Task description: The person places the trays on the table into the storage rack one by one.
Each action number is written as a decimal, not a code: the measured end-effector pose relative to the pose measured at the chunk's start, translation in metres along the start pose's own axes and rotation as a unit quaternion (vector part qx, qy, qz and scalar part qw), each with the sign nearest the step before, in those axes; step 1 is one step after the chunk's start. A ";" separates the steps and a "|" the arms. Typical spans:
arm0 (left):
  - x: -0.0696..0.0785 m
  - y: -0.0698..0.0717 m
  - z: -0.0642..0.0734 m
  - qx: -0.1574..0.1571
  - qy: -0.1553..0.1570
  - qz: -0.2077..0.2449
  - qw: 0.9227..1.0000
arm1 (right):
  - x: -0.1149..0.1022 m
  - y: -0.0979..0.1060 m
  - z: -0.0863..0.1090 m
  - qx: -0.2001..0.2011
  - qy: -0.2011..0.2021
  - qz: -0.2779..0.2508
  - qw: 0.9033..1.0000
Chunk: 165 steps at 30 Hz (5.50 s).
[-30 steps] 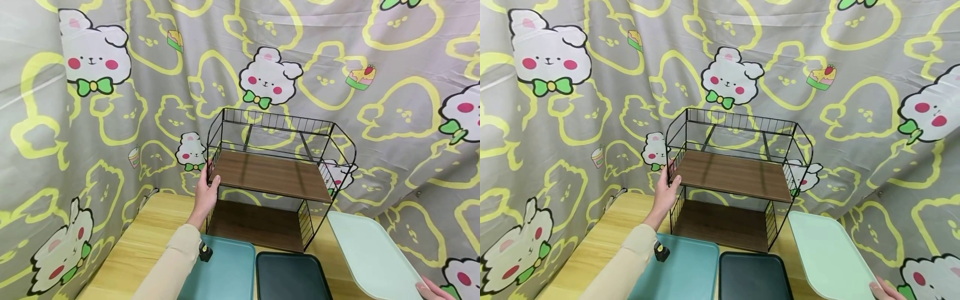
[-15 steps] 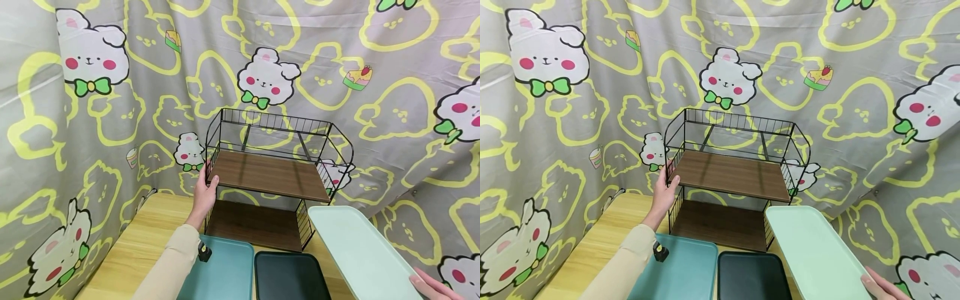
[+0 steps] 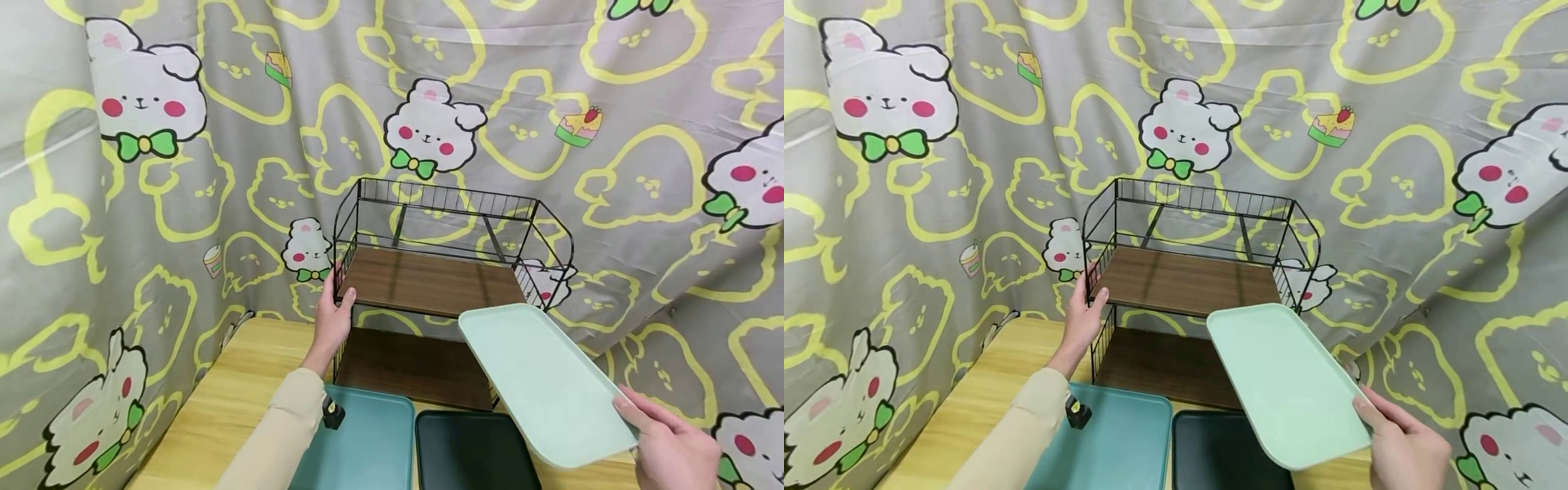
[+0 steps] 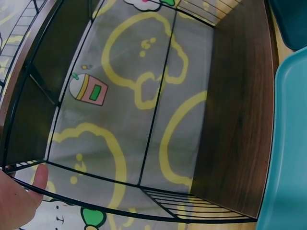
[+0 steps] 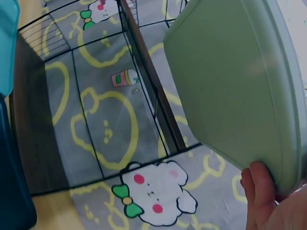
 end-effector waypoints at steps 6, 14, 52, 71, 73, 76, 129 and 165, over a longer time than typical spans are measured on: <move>0.001 -0.001 0.002 -0.004 0.009 -0.003 1.000 | -0.009 -0.037 0.004 -0.006 0.079 -0.082 0.993; -0.001 0.000 0.001 -0.005 0.019 -0.011 1.000 | -0.010 -0.075 0.001 0.023 0.155 -0.071 0.985; 0.001 0.001 0.002 -0.003 0.018 -0.015 1.000 | -0.028 -0.181 -0.025 0.138 0.157 -0.094 0.973; -0.001 0.010 0.003 -0.003 0.022 -0.018 1.000 | 0.025 -0.146 -0.034 0.050 0.269 -0.106 0.956; 0.000 0.011 0.003 -0.003 0.022 -0.018 1.000 | 0.046 -0.141 -0.043 0.023 0.253 -0.088 0.963; 0.000 0.011 0.004 0.000 0.023 -0.018 1.000 | 0.078 -0.134 -0.060 -0.008 0.216 -0.005 0.976; -0.002 0.001 0.004 0.001 0.011 -0.001 1.000 | 0.207 -0.120 -0.157 -0.215 0.242 0.355 0.877; 0.002 0.001 0.003 -0.009 0.021 0.001 1.000 | 0.147 -0.074 -0.118 -0.223 0.182 0.323 0.902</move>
Point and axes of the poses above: each hand's wrist, its own z-axis away from the middle knuckle, its own y-axis out of the back of the hand, x = y × z, the point moved 4 cm from there along -z, towards the middle knuckle, and after that the axes turned 4 degrees about -x, right-handed, at the moved point
